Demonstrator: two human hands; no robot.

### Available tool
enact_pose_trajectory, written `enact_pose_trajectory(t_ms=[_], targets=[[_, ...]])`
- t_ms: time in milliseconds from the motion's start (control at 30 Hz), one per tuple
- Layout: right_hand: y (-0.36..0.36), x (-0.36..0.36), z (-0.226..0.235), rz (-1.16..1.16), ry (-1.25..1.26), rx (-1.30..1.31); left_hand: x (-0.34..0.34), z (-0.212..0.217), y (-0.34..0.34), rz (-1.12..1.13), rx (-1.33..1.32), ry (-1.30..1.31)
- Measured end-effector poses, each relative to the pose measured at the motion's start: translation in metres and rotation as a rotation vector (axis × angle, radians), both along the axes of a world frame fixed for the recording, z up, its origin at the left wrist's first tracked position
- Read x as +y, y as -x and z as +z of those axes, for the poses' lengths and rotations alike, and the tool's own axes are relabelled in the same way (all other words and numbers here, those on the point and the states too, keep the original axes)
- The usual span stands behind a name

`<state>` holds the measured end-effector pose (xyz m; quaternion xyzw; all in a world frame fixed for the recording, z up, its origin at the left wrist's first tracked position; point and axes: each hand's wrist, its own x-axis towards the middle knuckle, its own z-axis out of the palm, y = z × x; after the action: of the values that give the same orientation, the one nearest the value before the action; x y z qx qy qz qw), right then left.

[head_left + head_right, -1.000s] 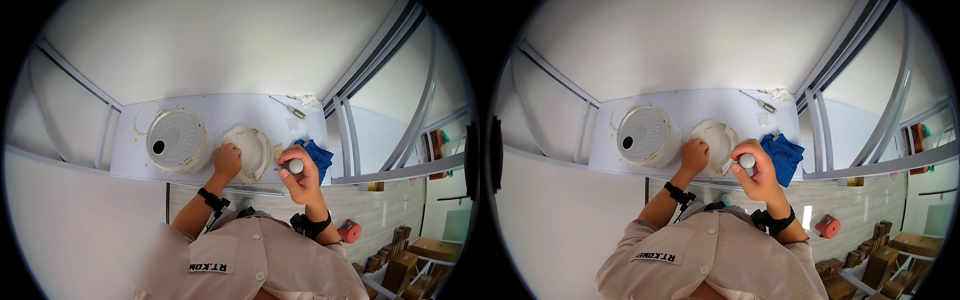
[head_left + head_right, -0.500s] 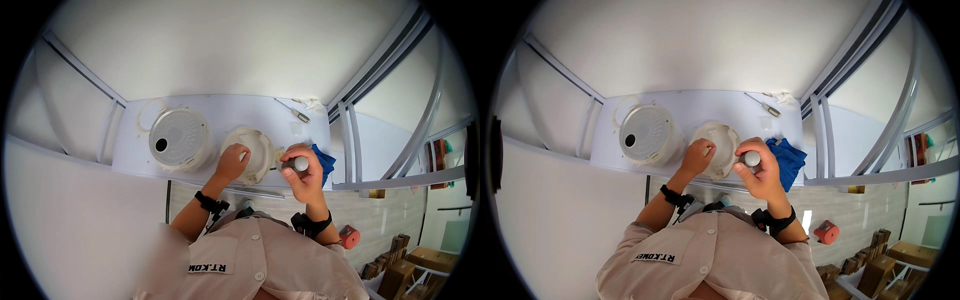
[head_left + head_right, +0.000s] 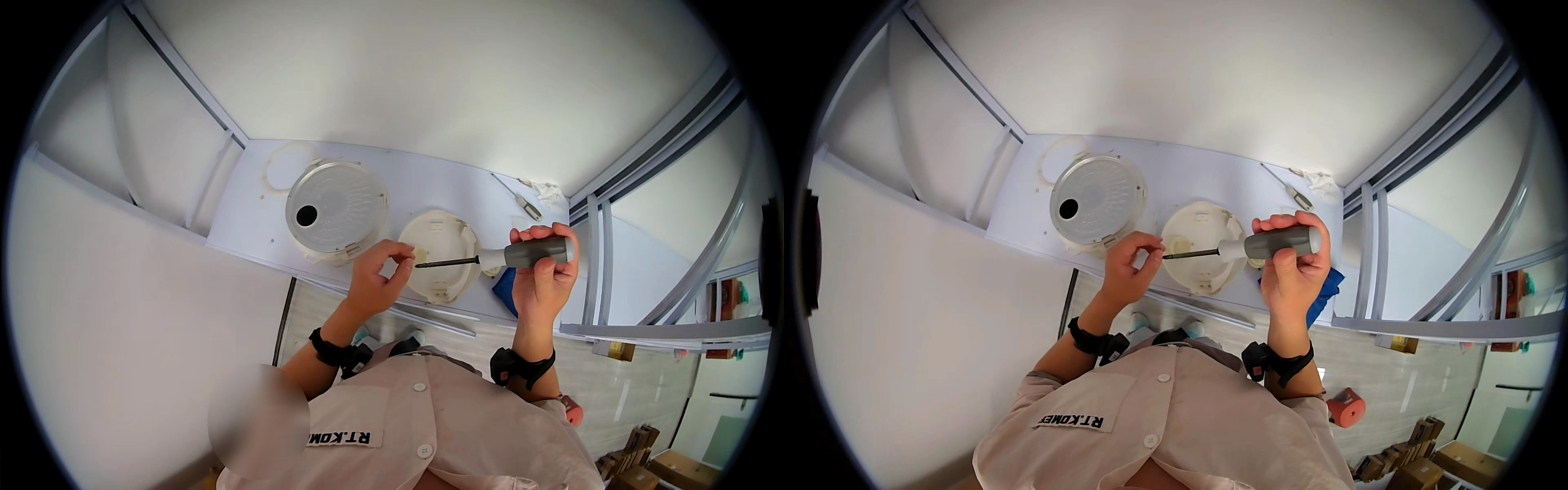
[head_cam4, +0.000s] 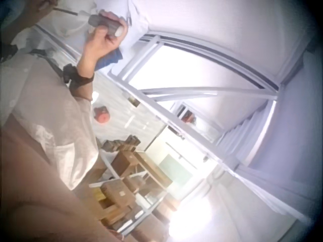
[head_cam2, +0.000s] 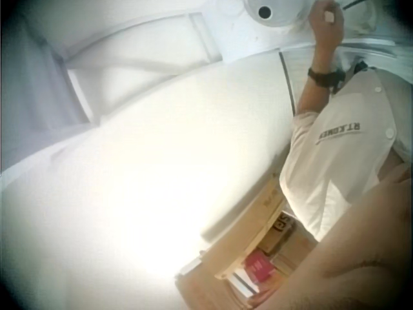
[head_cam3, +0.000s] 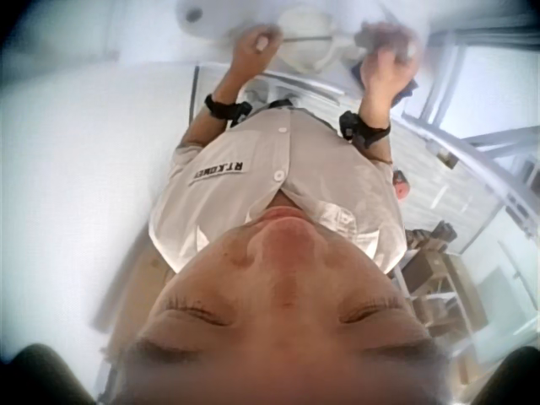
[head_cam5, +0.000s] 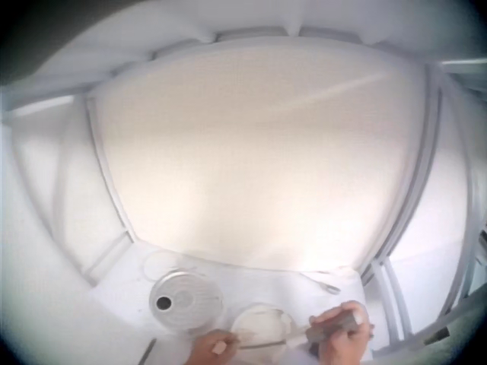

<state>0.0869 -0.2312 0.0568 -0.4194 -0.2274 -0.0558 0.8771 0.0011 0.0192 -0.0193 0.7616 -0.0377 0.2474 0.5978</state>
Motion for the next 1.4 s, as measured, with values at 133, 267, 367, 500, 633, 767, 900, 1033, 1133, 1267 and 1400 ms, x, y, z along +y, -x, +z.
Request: enact_pose_trajectory(t_ms=[133, 267, 367, 500, 633, 767, 900, 1033, 1133, 1267, 1400], targets=[[0.001, 0.01, 0.0, -0.019, -0.023, 0.002, 0.01, 0.01, 0.008, -0.003, -0.002, -0.089], [0.002, 0.019, -0.002, -0.017, -0.061, 0.006, 0.015, 0.005, 0.014, -0.104, 0.094, 0.27], [0.003, 0.024, -0.003, -0.012, -0.073, 0.006, 0.017, 0.011, 0.017, -0.116, 0.08, 0.367], [0.004, 0.03, -0.005, -0.015, -0.079, 0.019, 0.019, 0.013, 0.019, -0.145, 0.04, 0.509], [0.007, 0.036, -0.003, -0.018, -0.085, 0.043, 0.022, 0.012, 0.022, -0.141, 0.02, 0.517], [0.011, 0.041, -0.001, -0.03, -0.09, 0.043, 0.032, 0.015, 0.022, -0.178, -0.028, 0.351], [0.013, 0.047, 0.001, -0.028, -0.109, 0.035, 0.04, 0.017, 0.02, -0.193, -0.061, 0.365], [0.015, 0.056, 0.004, -0.039, -0.111, 0.025, 0.048, 0.018, 0.021, -0.196, -0.038, 0.38], [0.017, 0.062, 0.004, -0.058, -0.104, 0.023, 0.056, 0.021, 0.023, -0.197, -0.027, 0.347], [0.019, 0.067, 0.01, -0.137, -0.028, 0.033, 0.069, 0.024, 0.024, -0.161, -0.065, 0.164], [0.02, 0.07, 0.007, -0.307, 0.121, 0.046, 0.075, 0.032, 0.024, -0.081, -0.173, -0.004]])
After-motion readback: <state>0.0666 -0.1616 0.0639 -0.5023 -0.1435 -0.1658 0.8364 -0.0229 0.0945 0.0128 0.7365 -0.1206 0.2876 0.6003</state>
